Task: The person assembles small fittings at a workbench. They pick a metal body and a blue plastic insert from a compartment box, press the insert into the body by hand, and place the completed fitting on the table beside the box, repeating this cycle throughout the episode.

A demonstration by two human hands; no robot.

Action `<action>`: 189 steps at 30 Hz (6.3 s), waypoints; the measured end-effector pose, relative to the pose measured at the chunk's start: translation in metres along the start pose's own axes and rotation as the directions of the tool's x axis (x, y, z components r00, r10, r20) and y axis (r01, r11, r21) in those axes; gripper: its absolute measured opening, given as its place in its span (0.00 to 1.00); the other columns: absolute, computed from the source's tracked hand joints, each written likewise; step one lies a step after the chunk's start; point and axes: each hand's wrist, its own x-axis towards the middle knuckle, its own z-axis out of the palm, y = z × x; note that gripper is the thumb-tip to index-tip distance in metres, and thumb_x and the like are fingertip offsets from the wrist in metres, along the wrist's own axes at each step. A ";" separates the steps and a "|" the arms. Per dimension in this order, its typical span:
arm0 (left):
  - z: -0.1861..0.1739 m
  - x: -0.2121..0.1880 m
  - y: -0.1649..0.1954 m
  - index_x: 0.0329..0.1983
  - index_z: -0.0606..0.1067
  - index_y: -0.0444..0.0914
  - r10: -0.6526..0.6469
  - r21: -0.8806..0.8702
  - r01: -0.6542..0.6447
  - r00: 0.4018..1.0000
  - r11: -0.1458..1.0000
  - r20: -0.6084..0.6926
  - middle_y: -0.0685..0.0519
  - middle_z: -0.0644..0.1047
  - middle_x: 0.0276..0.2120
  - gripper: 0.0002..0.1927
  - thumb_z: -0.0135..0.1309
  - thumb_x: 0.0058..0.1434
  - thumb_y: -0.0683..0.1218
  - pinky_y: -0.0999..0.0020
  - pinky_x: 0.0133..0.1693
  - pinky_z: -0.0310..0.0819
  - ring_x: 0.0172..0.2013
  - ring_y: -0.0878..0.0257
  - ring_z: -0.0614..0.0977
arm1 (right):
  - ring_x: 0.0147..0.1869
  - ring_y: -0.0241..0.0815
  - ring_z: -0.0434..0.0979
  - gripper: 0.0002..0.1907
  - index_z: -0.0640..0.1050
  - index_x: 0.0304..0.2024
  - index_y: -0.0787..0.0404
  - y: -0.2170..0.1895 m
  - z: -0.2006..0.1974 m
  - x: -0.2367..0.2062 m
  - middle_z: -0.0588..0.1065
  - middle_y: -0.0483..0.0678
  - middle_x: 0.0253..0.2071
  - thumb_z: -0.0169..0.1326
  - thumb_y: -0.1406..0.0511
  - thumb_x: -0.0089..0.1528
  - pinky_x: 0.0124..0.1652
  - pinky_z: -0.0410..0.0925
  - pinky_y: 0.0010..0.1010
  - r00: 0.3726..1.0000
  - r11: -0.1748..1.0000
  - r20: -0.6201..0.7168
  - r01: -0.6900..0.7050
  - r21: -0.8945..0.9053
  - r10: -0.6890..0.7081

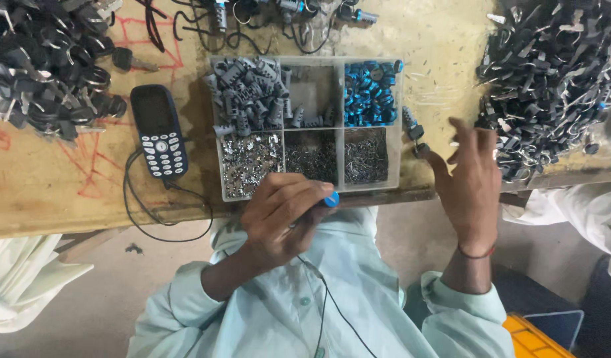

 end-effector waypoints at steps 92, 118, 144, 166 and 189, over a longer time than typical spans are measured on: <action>-0.002 -0.007 -0.003 0.50 0.81 0.38 -0.359 -0.213 0.361 0.932 0.908 0.051 0.51 0.82 0.42 0.11 0.60 0.66 0.35 0.71 0.44 0.81 0.41 0.65 0.85 | 0.45 0.31 0.69 0.08 0.75 0.46 0.66 -0.092 0.027 0.026 0.68 0.43 0.48 0.53 0.66 0.71 0.43 0.67 0.24 0.843 0.265 0.409 -0.330 0.906 -0.349; -0.021 -0.006 0.003 0.58 0.75 0.37 0.032 0.095 -0.052 0.979 0.994 0.202 0.50 0.80 0.51 0.23 0.59 0.59 0.31 0.65 0.44 0.81 0.46 0.58 0.86 | 0.42 0.45 0.78 0.09 0.75 0.44 0.66 -0.103 0.005 0.018 0.76 0.51 0.41 0.59 0.74 0.62 0.41 0.71 0.30 0.893 0.707 0.079 0.294 0.643 -0.443; -0.016 -0.002 0.002 0.41 0.79 0.35 -0.394 -0.256 0.445 0.891 0.858 0.225 0.54 0.81 0.33 0.06 0.61 0.61 0.38 0.73 0.38 0.81 0.34 0.69 0.85 | 0.39 0.33 0.71 0.13 0.65 0.57 0.59 -0.122 0.010 0.011 0.71 0.47 0.43 0.50 0.64 0.72 0.38 0.69 0.26 0.803 0.101 0.504 -0.500 0.860 -0.319; -0.004 -0.002 -0.018 0.37 0.80 0.36 -0.567 -0.207 0.650 0.748 0.731 0.344 0.55 0.80 0.30 0.04 0.61 0.60 0.41 0.76 0.33 0.75 0.30 0.72 0.80 | 0.37 0.53 0.77 0.08 0.75 0.39 0.60 -0.064 0.006 0.033 0.72 0.50 0.36 0.59 0.67 0.59 0.34 0.68 0.44 0.945 0.960 0.195 0.277 -0.046 -0.263; -0.007 -0.006 0.000 0.44 0.78 0.31 -0.523 -0.402 0.684 0.727 0.609 0.444 0.51 0.81 0.36 0.08 0.58 0.66 0.41 0.72 0.40 0.84 0.36 0.68 0.85 | 0.42 0.37 0.82 0.10 0.79 0.40 0.65 -0.107 -0.006 -0.005 0.80 0.49 0.41 0.65 0.74 0.57 0.40 0.74 0.26 0.955 0.709 0.020 0.205 0.675 -0.296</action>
